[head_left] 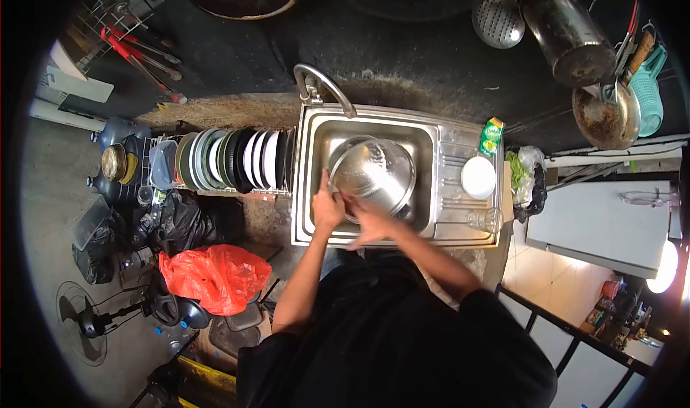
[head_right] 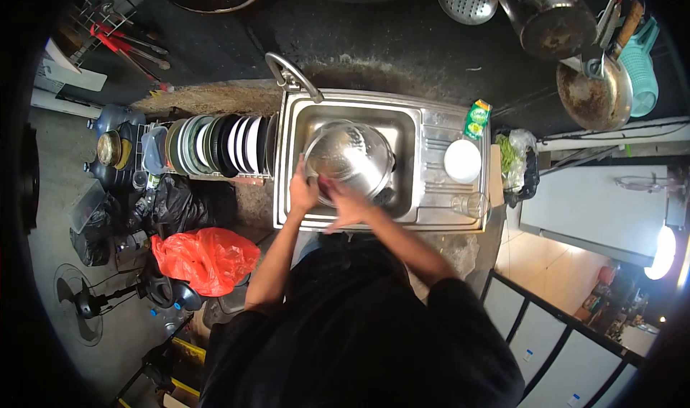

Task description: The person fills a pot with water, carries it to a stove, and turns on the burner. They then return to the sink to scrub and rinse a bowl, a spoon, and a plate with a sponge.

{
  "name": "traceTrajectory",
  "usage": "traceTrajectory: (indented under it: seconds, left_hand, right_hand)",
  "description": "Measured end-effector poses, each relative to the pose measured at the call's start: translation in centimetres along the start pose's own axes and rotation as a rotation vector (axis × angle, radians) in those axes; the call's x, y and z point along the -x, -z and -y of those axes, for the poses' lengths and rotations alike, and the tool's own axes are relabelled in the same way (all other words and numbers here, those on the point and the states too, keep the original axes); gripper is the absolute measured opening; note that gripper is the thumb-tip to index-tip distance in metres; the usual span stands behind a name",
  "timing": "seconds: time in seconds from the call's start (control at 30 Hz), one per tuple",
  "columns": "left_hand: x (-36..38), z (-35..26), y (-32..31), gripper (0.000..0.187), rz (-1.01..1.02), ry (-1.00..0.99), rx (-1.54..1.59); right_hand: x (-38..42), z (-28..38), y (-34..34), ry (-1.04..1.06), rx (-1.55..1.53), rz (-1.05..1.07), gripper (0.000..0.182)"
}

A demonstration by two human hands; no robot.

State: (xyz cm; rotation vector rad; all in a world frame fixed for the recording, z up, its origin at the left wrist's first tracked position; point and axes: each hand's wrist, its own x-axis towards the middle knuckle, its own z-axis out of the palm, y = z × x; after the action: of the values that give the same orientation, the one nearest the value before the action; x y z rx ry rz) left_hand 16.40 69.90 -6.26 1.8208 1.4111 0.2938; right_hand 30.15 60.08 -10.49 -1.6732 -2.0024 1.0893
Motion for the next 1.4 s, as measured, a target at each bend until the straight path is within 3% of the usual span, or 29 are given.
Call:
traceTrajectory:
  seconds: [0.03,0.07,0.1,0.13,0.2,0.23,0.27,0.3,0.33,0.4,0.43,0.47,0.53,0.67,0.73,0.8,0.83,0.9,0.97,1.0,1.03,1.17,1.2,1.27,1.33,1.37,1.4]
  left_hand:
    - [-0.3,1.3,0.2,0.066,-0.03,-0.061,0.018]
    - [-0.5,1.7,0.2,0.072,-0.062,-0.125,0.04]
    - [-0.6,1.1,0.3,0.072,-0.056,-0.131,0.038]
    - [-0.3,0.0,0.6,0.074,-0.012,-0.088,0.026]
    - [-0.2,-1.6,0.3,0.076,0.039,-0.047,0.018]
    - [-0.7,-2.4,-0.1,0.077,0.051,-0.056,-0.035]
    - [-0.8,-3.0,-0.3,0.078,0.06,-0.06,-0.086]
    - [-0.8,-3.2,0.0,0.079,0.066,-0.122,-0.169]
    - [-1.1,-2.9,0.2,0.079,0.064,-0.114,-0.167]
    - [-1.5,-1.5,1.5,0.08,0.083,-0.163,-0.16]
    - [-1.9,-0.9,2.4,0.081,0.126,-0.141,-0.177]
    - [-1.6,-1.0,2.8,0.081,0.167,-0.144,-0.145]
    - [-0.9,-1.0,1.3,0.081,0.113,-0.173,-0.212]
    - [-2.7,-1.8,0.1,0.079,0.1,-0.166,-0.083]
    - [-2.7,-3.3,0.4,0.077,0.106,-0.104,-0.173]
    - [-3.0,-2.4,-0.4,0.075,0.115,-0.128,-0.294]
    - [-2.8,-2.6,0.1,0.072,0.108,-0.083,-0.329]
    - [-2.7,-2.6,1.3,0.071,0.084,-0.081,-0.284]
    - [-3.3,-1.8,2.7,0.067,0.002,-0.169,-0.256]
    - [-3.9,-1.1,3.0,0.066,0.018,-0.206,-0.289]
    - [-4.2,-0.9,2.9,0.066,0.016,-0.239,-0.244]
    - [-3.2,-4.1,3.2,0.063,-0.034,-0.17,-0.22]
    - [-2.7,-4.9,3.3,0.067,0.016,-0.085,-0.218]
    - [-1.2,-4.1,1.4,0.08,-0.104,-0.056,-0.101]
    - [0.0,-2.1,-1.8,0.089,-0.043,0.065,0.072]
    - [0.8,-1.1,-4.0,0.094,-0.226,-0.137,0.295]
    - [0.6,-0.4,-5.3,0.095,-0.1,0.174,0.46]
  right_hand:
    - [1.7,1.0,4.9,-0.086,0.339,0.255,0.127]
    - [2.2,-2.0,6.2,-0.071,0.545,0.355,0.125]
    - [2.9,-4.7,7.3,-0.009,0.555,0.262,0.123]
    - [1.8,-1.7,8.5,-0.017,0.552,0.26,0.123]
    - [-1.1,7.6,12.2,-0.352,0.593,0.831,0.13]
    - [-0.6,-0.1,2.0,-0.165,0.341,0.358,0.137]
    - [-2.0,0.7,-0.7,0.006,-0.136,0.046,0.14]
    - [-2.1,3.3,-0.2,-0.072,-0.392,-0.004,0.137]
    - [-1.6,2.6,0.0,-0.071,-0.393,0.005,0.137]
    - [0.5,-0.1,0.5,0.012,-0.065,0.259,0.133]
    - [1.6,-0.7,4.3,0.007,0.285,0.469,0.129]
    - [3.0,-2.6,5.8,-0.026,0.624,0.386,0.128]
    - [2.1,-3.3,8.0,-0.197,0.7,0.468,0.128]
    - [-0.6,-1.4,1.8,-0.156,0.289,0.347,0.128]
    - [-2.6,-0.2,-0.4,-0.097,0.034,0.276,0.13]
    - [-3.3,3.3,1.2,-0.165,-0.512,0.16,0.118]
    - [-2.9,3.2,0.8,-0.164,-0.512,0.156,0.118]
    - [-1.2,3.1,-0.4,0.014,-0.357,-0.079,0.098]
    - [1.7,2.5,2.9,-0.163,0.16,0.225,0.064]
    - [2.9,-1.5,1.4,-0.071,0.693,0.037,0.041]
    - [3.3,-3.0,3.4,0.072,0.992,-0.102,0.034]
    - [3.7,-5.5,5.9,0.263,0.972,-0.205,0.027]
    - [3.8,-5.6,6.4,0.287,0.968,-0.204,0.027]
    - [3.8,-6.7,6.1,0.343,0.89,-0.263,0.031]
    - [3.9,-6.6,5.5,0.293,0.836,-0.254,0.03]
    - [3.7,-6.3,5.2,0.309,0.836,-0.255,0.03]
    - [3.9,-6.0,4.8,0.281,0.811,-0.239,0.031]
